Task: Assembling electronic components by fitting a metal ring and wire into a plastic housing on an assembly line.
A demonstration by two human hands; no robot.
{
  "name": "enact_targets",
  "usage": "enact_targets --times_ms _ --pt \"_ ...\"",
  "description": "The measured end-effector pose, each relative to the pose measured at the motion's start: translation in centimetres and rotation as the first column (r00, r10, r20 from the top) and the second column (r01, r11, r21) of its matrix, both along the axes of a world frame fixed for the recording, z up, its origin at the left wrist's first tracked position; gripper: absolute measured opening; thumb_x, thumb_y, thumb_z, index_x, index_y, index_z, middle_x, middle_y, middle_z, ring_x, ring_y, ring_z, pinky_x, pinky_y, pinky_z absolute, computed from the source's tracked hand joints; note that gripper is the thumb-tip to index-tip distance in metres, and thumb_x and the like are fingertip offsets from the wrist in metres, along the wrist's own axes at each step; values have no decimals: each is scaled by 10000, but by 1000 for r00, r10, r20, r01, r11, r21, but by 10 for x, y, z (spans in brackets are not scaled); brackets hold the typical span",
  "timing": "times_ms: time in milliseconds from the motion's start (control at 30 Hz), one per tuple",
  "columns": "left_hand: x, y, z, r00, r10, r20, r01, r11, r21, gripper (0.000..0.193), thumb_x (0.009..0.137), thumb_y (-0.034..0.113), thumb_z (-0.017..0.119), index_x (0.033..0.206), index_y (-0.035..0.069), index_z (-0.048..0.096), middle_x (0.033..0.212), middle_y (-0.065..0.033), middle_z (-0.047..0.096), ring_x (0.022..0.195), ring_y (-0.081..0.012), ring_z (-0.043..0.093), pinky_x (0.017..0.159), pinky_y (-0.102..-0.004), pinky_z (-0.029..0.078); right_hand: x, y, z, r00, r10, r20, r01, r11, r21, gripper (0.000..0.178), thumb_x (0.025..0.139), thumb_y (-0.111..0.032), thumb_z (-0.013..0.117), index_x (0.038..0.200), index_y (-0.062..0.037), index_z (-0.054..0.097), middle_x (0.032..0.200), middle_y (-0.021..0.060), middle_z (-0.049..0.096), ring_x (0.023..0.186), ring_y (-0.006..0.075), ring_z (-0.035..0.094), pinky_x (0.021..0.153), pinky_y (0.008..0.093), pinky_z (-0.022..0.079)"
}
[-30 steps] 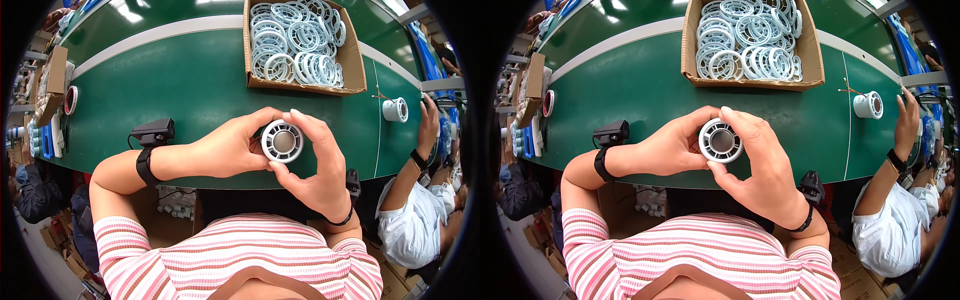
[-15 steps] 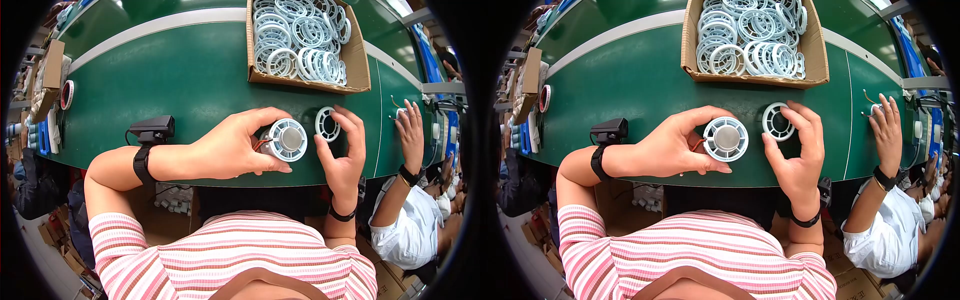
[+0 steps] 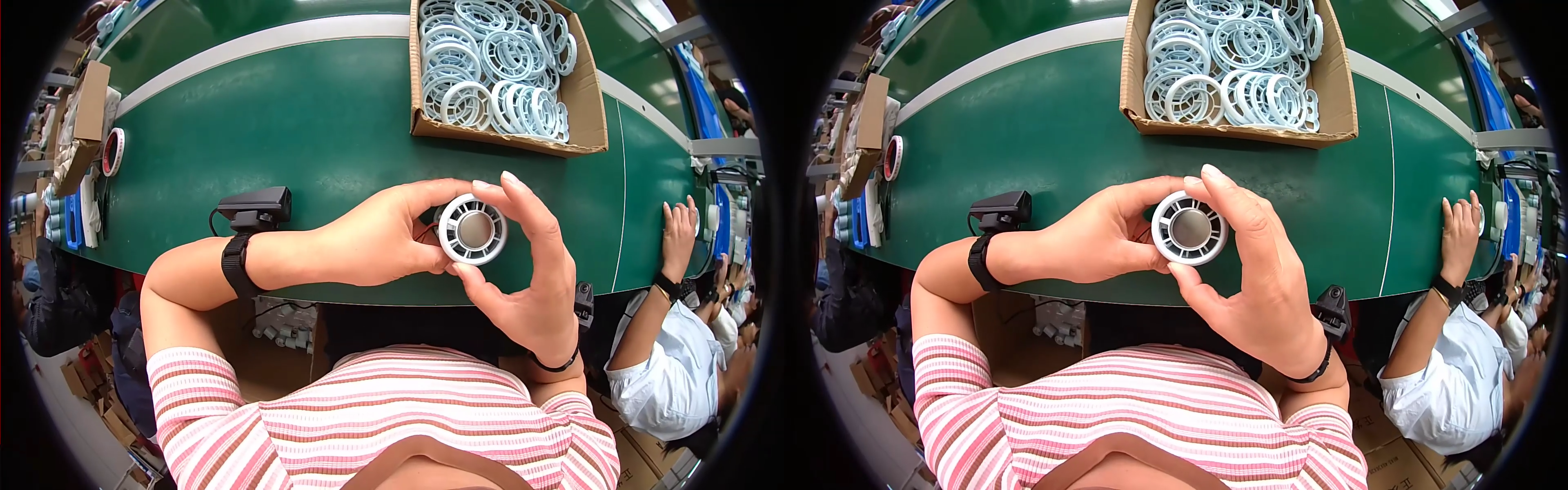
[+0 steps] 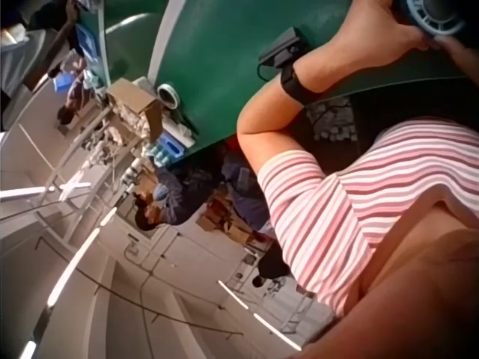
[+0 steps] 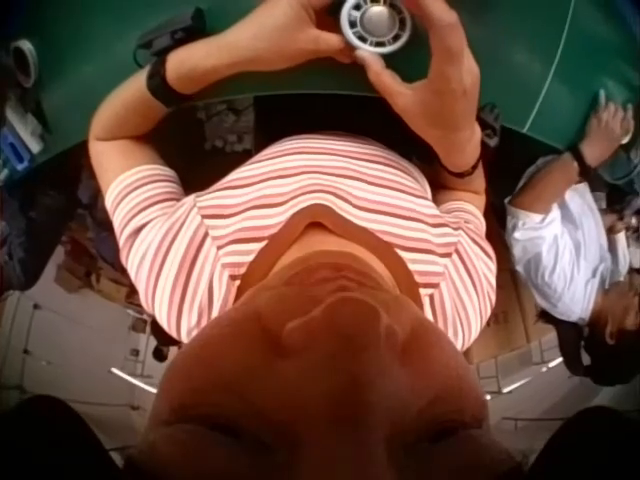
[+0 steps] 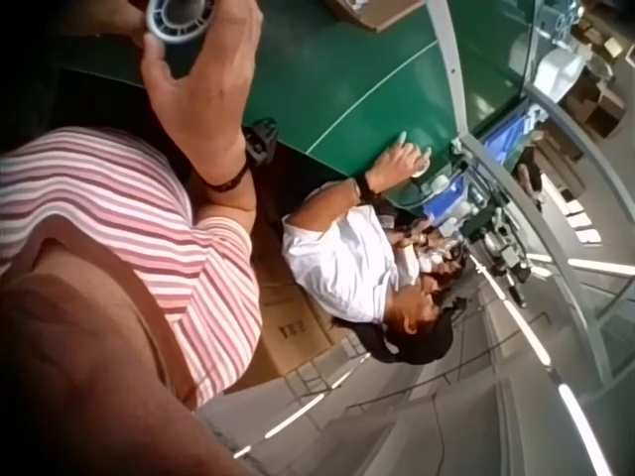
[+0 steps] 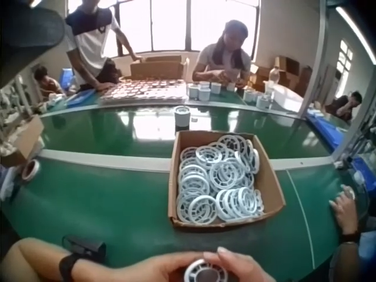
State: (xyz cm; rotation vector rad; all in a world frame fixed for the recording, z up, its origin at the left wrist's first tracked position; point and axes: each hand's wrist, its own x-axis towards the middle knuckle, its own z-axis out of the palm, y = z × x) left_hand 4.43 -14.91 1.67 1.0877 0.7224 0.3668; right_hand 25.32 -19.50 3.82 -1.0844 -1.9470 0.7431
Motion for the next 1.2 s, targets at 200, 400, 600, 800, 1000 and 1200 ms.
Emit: enact_targets --times_ms 200,400,600,800,1000,1200 --pt "-4 7 4 998 -64 9 65 997 -41 685 888 -109 672 1505 67 429 1338 -37 585 1196 -133 594 984 -327 565 7 4 4 998 68 -4 -68 993 -99 819 717 51 784 1462 0 448 1313 162 649 1216 288 638 1039 385 504" --pt "-4 5 -2 999 -36 31 36 999 -12 691 869 -73 697 1499 76 459 1278 -66 633 1088 -142 656 930 -303 577 9 4 1 997 71 -21 -73 986 -150 775 715 30 795 1419 1 473 1321 165 651 1233 283 638 1066 383 483" --pt "-3 1 -5 999 -21 50 19 999 34 691 881 -44 725 1505 68 449 1303 -57 617 1134 -137 630 963 -309 566 8 1 1 998 46 30 -43 993 -108 721 713 -6 835 1366 -32 530 1254 132 657 1153 310 644 1036 415 493" --pt "-17 19 4 974 -189 127 207 966 -151 691 920 35 743 1527 37 413 1339 -67 598 1215 -144 591 1031 -320 538 11 7 9 983 58 175 -57 998 -12 707 719 -65 854 1359 -82 555 1212 77 668 1097 287 653 1039 505 459" --pt "-15 33 15 984 -117 137 164 895 -415 716 945 135 741 1551 28 375 1366 -90 588 1219 -163 600 1023 -336 550 13 9 9 975 68 212 -64 998 -25 730 705 -87 864 1356 -102 535 1282 55 656 1128 249 661 1066 572 404" --pt "-15 28 6 983 -145 114 178 906 -385 741 946 196 752 1555 29 365 1392 -96 573 1180 -172 631 979 -334 578 11 4 -1 979 67 195 -70 998 6 770 676 -86 877 1370 -110 545 1308 59 641 1108 252 658 1059 566 416"
